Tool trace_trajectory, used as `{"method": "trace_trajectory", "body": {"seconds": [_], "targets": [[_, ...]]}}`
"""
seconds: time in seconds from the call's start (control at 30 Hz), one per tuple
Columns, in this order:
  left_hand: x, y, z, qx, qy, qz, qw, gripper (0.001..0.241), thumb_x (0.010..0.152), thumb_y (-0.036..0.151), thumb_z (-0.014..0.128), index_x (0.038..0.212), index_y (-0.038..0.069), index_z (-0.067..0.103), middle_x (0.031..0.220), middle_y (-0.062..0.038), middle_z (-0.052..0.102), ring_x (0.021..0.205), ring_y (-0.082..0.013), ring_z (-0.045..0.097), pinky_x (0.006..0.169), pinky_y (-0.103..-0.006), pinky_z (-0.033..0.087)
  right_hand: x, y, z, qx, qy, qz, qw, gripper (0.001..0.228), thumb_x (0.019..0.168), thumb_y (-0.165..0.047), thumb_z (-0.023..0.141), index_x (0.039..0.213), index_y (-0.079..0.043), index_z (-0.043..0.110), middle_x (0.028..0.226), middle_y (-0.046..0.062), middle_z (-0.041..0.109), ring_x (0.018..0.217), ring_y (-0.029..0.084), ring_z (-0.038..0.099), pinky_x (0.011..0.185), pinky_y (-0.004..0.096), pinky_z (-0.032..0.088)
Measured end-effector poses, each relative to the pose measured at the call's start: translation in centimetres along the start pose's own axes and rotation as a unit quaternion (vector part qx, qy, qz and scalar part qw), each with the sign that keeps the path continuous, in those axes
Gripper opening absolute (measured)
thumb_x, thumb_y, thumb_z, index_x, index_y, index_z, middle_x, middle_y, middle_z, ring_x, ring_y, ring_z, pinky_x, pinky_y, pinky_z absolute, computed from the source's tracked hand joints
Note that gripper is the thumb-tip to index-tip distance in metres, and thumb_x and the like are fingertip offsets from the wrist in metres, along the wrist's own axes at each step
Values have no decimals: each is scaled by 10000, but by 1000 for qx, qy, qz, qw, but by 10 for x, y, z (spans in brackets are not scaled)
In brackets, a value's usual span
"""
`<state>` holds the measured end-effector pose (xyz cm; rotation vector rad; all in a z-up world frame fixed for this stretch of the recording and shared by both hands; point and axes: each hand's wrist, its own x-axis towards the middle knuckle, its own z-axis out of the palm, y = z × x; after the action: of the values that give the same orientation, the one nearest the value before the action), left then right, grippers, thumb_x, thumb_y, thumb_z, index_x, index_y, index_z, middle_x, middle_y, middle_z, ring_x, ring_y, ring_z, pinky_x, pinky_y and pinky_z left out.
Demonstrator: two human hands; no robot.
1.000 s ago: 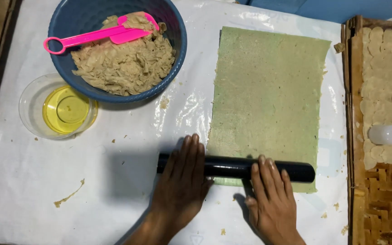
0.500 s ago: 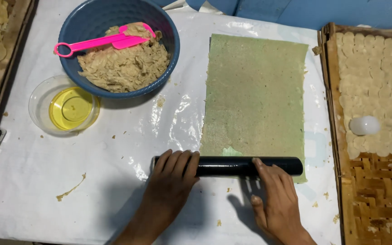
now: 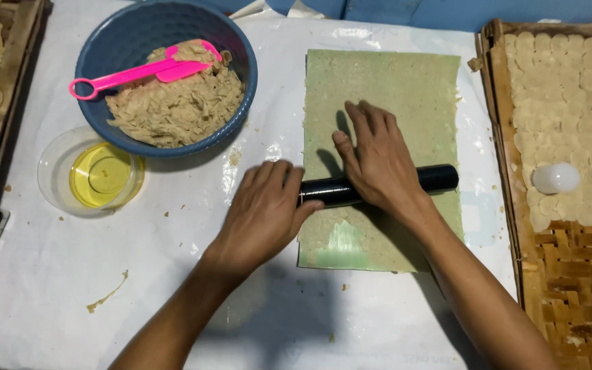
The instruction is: Rolling out dough on a flat surface and cutting it into small uniform circles using a circular tool.
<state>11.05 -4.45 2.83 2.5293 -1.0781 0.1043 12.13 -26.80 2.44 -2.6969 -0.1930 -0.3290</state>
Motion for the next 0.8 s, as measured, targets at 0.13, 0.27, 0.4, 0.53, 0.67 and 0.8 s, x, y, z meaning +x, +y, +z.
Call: {"method": "trace_trajectory", "body": {"seconds": [0.13,0.27,0.4,0.53,0.67,0.8], "targets": [[26,9,-15,-31,33,-52,998,595,1066,331,516,1411,-152,479,1418,-414,464,1413,-562,390,1161,-659,252,-11,-15,-13,8,-35,33,999,642,1118,-445,376,1534,43,413,1485,354,433,1430,524,336,1137,610,299],[10,21,11,66,41,-64,995,657,1108,404,359,1464,-139,459,1540,-354,428,1488,-443,355,1223,-570,177,-45,-6,0,-60,-43,9,997,692,1084,-461,361,1595,5,320,1596,294,357,1509,438,262,1218,552,187],[-33,44,29,125,115,-22,985,685,1079,432,407,1514,-98,409,1576,-289,419,1471,-411,428,1203,-542,325,-96,-12,8,-102,-17,-8,995,709,1056,-455,343,1625,-35,294,1632,242,356,1534,383,269,1249,515,124],[-78,70,44,152,110,-21,982,687,1090,471,299,1527,-45,416,1594,-249,423,1491,-368,415,1213,-490,315,-155,-21,13,-101,14,-22,995,665,1065,-454,269,1630,-104,295,1664,200,308,1527,377,286,1231,504,198],[-96,82,39,164,107,2,981,632,1051,368,441,1537,-33,397,1598,-261,399,1490,-378,401,1222,-484,310,-180,-29,3,-90,23,-32,995,677,1066,-504,204,1609,-124,341,1647,183,345,1512,362,325,1227,477,223],[-72,75,7,15,84,1,996,642,946,252,633,1400,-168,460,1498,-379,459,1448,-468,425,1198,-578,320,-150,-53,-29,23,-19,4,1000,621,1042,-285,397,1543,66,293,1612,305,318,1511,439,306,1234,565,219]]}}
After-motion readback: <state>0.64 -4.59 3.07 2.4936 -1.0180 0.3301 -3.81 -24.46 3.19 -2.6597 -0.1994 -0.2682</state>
